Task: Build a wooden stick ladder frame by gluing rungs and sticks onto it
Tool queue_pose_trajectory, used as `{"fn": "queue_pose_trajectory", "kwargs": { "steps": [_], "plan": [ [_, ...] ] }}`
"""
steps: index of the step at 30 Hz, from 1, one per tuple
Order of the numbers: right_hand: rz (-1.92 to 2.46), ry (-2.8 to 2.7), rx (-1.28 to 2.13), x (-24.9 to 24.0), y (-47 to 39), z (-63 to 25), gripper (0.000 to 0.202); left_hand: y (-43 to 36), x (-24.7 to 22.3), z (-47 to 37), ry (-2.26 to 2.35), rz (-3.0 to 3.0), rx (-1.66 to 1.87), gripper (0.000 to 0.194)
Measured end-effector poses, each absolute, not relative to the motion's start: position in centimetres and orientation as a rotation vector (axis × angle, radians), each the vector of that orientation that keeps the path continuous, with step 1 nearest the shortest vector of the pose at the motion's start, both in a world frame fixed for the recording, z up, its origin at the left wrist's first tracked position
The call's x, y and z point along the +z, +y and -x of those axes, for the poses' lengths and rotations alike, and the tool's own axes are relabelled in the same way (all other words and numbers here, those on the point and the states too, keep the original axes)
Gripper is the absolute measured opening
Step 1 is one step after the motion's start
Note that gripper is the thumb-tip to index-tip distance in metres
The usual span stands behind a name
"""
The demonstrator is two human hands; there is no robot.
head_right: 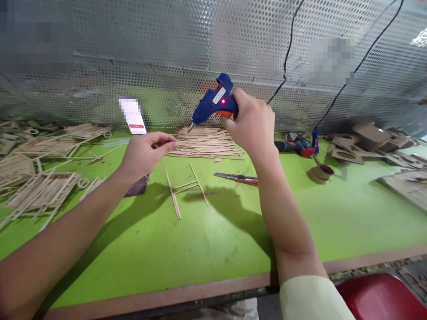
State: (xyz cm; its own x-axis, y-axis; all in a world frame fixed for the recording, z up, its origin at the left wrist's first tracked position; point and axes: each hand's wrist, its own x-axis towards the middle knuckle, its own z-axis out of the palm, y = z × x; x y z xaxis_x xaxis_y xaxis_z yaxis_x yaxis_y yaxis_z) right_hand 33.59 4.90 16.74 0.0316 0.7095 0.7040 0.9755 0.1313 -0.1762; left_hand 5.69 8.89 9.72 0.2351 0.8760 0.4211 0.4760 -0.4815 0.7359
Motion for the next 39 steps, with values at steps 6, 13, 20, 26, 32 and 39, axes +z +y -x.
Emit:
{"fn": "queue_pose_trajectory", "kwargs": {
  "steps": [6,13,20,26,32,39],
  "plan": [
    [1.667,-1.744,-0.538,16.7,4.7,-32.9,0.016,8.6,10.0,-5.5,1.226,-2.046,1.231,0.015],
    [1.721,-1.746,-0.551,16.5,4.8,-32.2,0.010,8.7,9.4,-5.6,1.245,-2.039,1.207,0.023],
    [1.763,-1.762,-0.521,16.3,5.0,-31.7,0.009,8.3,9.8,-5.7,1.136,-2.070,1.269,0.017],
    [1.782,-1.768,-0.501,16.3,4.9,-31.5,0.010,8.4,9.5,-5.7,1.182,-2.101,1.261,0.022],
    [1.736,-1.774,-0.499,16.0,5.2,-31.6,0.007,7.9,10.0,-5.9,1.179,-2.115,1.247,0.020],
    [1.695,-1.781,-0.515,15.7,5.3,-31.7,0.009,7.9,10.1,-6.0,1.168,-2.117,1.230,0.019]
  ]
}}
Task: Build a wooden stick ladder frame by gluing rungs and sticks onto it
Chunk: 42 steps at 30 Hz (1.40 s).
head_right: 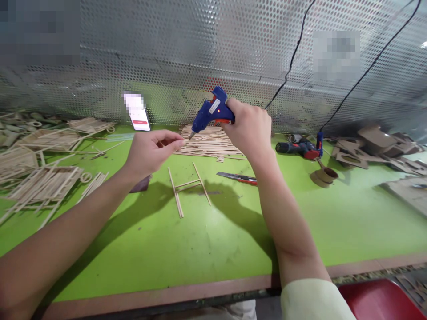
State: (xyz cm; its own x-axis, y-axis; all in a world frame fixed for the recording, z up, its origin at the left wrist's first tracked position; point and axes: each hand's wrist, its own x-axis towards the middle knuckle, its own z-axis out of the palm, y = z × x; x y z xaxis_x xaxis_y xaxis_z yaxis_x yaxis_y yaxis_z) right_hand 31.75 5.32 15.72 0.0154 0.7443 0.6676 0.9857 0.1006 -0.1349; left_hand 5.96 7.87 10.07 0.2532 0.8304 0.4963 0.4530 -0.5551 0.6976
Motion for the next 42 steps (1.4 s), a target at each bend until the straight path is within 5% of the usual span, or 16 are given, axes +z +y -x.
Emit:
{"fn": "queue_pose_trajectory", "kwargs": {
  "steps": [42],
  "plan": [
    [1.709,-1.726,-0.509,16.0,5.8,-33.8,0.006,8.8,9.6,-5.2,1.202,-2.079,1.278,0.018]
  ]
}}
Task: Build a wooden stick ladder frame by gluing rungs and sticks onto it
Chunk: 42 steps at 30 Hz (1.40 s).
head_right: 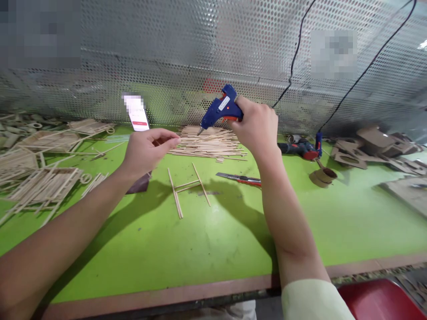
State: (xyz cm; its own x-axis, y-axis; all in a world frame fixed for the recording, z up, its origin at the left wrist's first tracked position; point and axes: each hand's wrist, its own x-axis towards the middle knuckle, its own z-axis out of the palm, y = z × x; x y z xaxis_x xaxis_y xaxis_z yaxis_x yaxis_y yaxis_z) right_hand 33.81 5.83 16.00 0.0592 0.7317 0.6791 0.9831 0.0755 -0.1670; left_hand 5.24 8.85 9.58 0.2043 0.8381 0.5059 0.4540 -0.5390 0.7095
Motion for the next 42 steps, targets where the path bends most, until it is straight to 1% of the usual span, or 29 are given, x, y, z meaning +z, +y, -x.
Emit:
{"fn": "queue_pose_trajectory", "kwargs": {
  "steps": [6,20,31,42],
  "plan": [
    [1.745,-1.745,-0.470,15.9,5.9,-33.3,0.006,9.0,9.4,-5.2,1.189,-2.102,1.290,0.018],
    [1.753,-1.753,-0.495,15.7,6.1,-33.0,0.007,8.7,9.7,-5.3,1.169,-2.113,1.278,0.017],
    [1.867,-1.747,-0.502,16.1,5.8,-32.5,0.006,8.9,9.5,-5.2,1.136,-2.112,1.311,0.017],
    [1.913,-1.658,-0.531,16.6,5.4,-33.9,0.013,9.0,10.4,-4.9,1.193,-2.050,1.348,0.013]
  ]
}}
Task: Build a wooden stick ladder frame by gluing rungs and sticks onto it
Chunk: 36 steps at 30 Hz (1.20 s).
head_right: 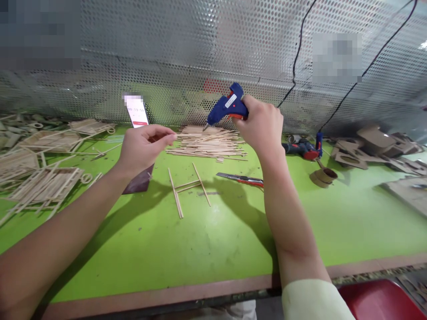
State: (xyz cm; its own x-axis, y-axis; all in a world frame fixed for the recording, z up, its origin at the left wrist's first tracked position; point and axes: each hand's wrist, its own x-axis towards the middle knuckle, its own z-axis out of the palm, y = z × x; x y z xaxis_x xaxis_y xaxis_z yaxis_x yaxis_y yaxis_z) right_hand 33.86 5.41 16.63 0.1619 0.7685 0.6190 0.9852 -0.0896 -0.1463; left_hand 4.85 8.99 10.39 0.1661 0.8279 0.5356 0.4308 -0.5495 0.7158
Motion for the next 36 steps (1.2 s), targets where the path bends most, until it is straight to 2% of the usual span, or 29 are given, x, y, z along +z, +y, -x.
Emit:
{"fn": "queue_pose_trajectory", "kwargs": {
  "steps": [4,20,36],
  "plan": [
    [1.914,-1.675,-0.484,16.68,5.49,-34.01,0.018,9.07,10.50,-4.80,1.205,-2.047,1.351,0.014],
    [1.903,-1.696,-0.415,16.56,5.65,-34.15,0.009,9.11,10.56,-4.67,1.200,-2.048,1.351,0.012],
    [1.927,-1.697,-0.505,16.55,5.53,-33.89,0.013,8.92,10.93,-4.65,1.206,-2.052,1.343,0.012]
  ]
}}
